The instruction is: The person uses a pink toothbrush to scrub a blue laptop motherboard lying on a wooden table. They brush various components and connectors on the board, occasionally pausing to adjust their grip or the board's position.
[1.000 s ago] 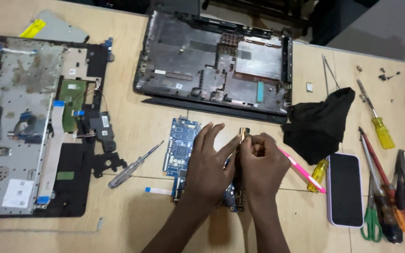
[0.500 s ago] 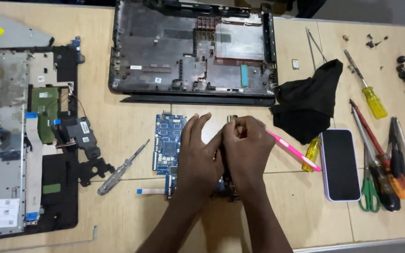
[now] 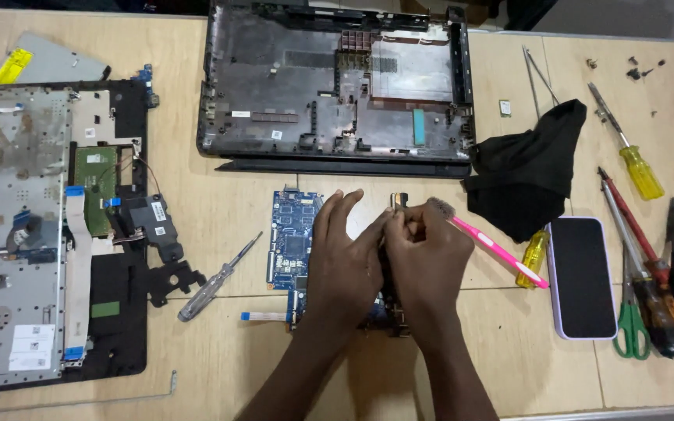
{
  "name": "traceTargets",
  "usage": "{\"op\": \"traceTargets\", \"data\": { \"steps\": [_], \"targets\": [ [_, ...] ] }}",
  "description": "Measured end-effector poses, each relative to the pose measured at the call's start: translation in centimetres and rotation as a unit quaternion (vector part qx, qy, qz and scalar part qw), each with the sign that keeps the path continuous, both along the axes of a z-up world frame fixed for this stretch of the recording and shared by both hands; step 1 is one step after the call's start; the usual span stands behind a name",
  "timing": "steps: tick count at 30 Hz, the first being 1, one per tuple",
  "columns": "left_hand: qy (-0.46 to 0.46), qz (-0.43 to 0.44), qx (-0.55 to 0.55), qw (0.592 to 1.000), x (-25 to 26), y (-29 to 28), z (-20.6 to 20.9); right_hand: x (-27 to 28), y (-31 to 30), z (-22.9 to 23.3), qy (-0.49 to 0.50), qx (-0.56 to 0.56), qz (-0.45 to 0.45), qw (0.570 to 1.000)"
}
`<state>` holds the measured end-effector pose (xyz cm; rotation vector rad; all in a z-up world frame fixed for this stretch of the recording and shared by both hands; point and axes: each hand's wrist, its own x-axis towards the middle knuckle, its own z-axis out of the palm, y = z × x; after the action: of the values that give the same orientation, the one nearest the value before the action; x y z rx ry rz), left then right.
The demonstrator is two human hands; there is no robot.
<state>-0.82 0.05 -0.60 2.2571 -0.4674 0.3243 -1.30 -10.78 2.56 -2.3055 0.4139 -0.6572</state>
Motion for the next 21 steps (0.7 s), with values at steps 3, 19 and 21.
{"op": "traceTargets", "data": {
  "steps": [3,19,21],
  "targets": [
    [0.005,0.003,-0.009,1.0,0.1,0.0,-0.4,-1.2,0.0,-0.7,0.038,-0.009,-0.021,0.999],
    [-0.003,-0.009,-0.012,1.0,-0.1,-0.1,-0.5,-4.9,0.0,0.8,0.036,-0.028,0.024,0.999],
    [-0.011,0.0,-0.088,0.996,-0.4,0.1,-0.7,-4.7,0.2,1.8,0.068,0.019,0.015,0.997]
  ]
}}
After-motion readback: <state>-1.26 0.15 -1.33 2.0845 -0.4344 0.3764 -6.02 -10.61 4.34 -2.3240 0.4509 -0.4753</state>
